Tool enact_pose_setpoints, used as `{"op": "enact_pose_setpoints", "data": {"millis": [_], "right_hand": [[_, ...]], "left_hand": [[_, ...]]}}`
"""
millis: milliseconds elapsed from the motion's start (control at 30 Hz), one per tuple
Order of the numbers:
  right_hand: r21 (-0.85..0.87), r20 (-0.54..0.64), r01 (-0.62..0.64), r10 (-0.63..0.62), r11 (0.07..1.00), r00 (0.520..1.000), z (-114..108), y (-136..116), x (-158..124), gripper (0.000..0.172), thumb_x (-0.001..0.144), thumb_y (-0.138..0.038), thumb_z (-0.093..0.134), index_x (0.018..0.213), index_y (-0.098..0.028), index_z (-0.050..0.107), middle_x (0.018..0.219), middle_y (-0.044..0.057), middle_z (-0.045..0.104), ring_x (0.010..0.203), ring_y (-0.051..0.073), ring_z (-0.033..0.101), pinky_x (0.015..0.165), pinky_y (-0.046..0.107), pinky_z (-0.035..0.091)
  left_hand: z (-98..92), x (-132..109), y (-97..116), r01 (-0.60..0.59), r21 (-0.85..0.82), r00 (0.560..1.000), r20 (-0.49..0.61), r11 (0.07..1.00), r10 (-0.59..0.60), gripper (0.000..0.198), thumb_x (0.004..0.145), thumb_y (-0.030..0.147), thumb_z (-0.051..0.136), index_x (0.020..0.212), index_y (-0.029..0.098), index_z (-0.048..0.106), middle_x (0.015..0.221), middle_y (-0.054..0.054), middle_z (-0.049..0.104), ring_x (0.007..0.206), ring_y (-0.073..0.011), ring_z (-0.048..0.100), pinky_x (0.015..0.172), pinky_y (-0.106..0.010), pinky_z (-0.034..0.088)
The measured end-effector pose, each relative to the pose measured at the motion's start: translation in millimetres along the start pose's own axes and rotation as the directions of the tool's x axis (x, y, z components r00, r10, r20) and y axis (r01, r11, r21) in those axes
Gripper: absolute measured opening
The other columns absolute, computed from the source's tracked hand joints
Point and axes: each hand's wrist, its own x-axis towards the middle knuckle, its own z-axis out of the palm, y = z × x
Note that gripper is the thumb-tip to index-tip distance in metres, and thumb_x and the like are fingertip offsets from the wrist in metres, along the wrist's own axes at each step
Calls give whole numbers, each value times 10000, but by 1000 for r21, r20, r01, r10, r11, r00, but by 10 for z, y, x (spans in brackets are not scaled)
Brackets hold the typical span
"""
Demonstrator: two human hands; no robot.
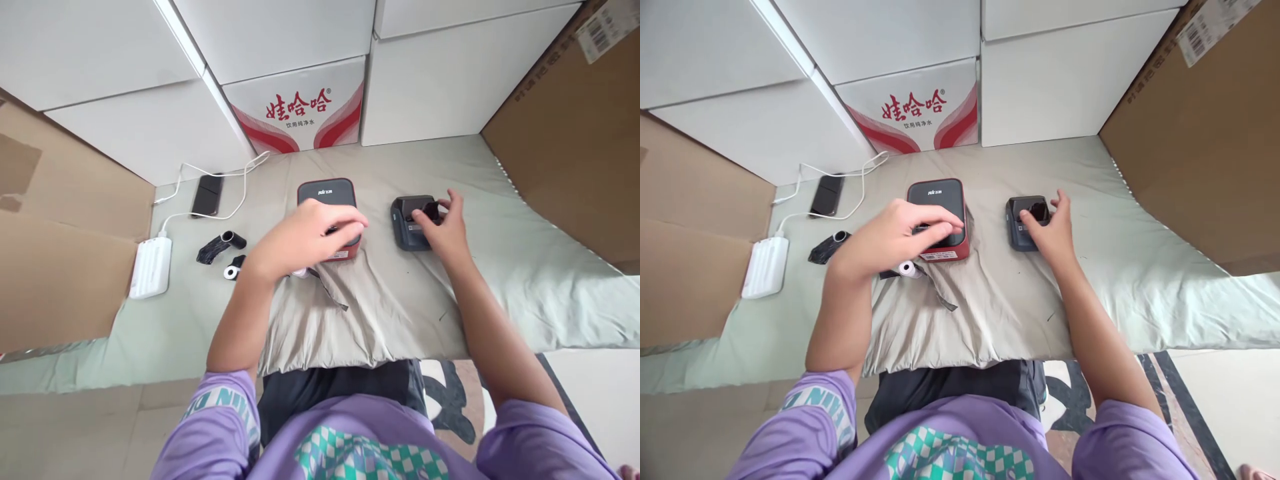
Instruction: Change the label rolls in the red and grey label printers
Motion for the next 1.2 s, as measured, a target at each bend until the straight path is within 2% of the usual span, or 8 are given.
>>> {"op": "enact_pose_setpoints", "data": {"millis": [167,300,400,633,767,1000,1100,1200], "right_hand": [[-133,142,164,-145,977,979,55,-23,-132,1408,520,-498,967,1663,-175,210,1639,269,360,1562,434,359,1268,651,314],[-152,163,189,-164,970,973,45,-115,-153,1467,520,-406,949,1701,-167,112,1681,277,308,1579,451,329,1282,658,284],[-133,157,223,-201,966,967,51,-149,-190,1441,540,-396,925,1704,-176,106,1709,264,283,1589,456,319,1279,654,297],[-158,220,162,-126,974,967,13,-314,-301,1274,701,-449,808,1725,-214,88,1704,221,359,1463,410,532,1178,568,480],[-190,286,120,-62,974,956,31,-312,-312,1283,658,-494,829,1717,-189,171,1608,200,511,1459,432,535,1204,612,442],[-179,326,104,-41,978,944,66,-304,-346,1389,638,-499,855,1729,-164,63,1669,216,428,1498,431,493,1224,591,422],[-175,329,105,-42,979,943,66,-293,-342,1387,644,-496,852,1730,-164,56,1672,216,423,1507,428,483,1229,589,416],[-167,325,117,-57,979,944,70,-280,-338,1387,640,-501,851,1731,-161,65,1669,218,428,1504,432,482,1227,598,414]], "left_hand": [[678,31,233,-101,107,988,130,989,87,355,1057,389,453,1129,271,780,988,-120,802,1026,-324,752,991,-487,528],[1251,247,10,88,-140,987,149,986,-67,430,1035,356,478,1418,231,629,1189,-151,778,1086,-312,746,953,-456,554],[1485,424,-244,246,-342,968,126,907,-215,492,1037,361,478,1500,200,527,1238,-149,739,998,-267,756,897,-410,576],[1574,481,-403,199,-211,979,0,957,-203,677,1005,182,421,1661,75,296,1346,-221,638,1258,-328,633,1116,-491,497],[1632,526,-468,227,-222,974,25,948,-227,716,978,154,444,1678,104,297,1405,-208,597,1315,-325,599,1148,-480,484],[1598,581,-505,240,-275,970,97,931,-221,769,936,92,442,1689,128,291,1313,-178,676,1339,-320,596,1175,-487,458],[1573,563,-511,263,-266,963,135,927,-235,774,936,129,466,1692,145,303,1243,-169,709,1258,-328,645,1133,-498,487],[1554,553,-517,315,-244,945,175,917,-278,814,911,170,514,1697,160,304,1040,-127,737,984,-297,712,989,-472,565]]}}
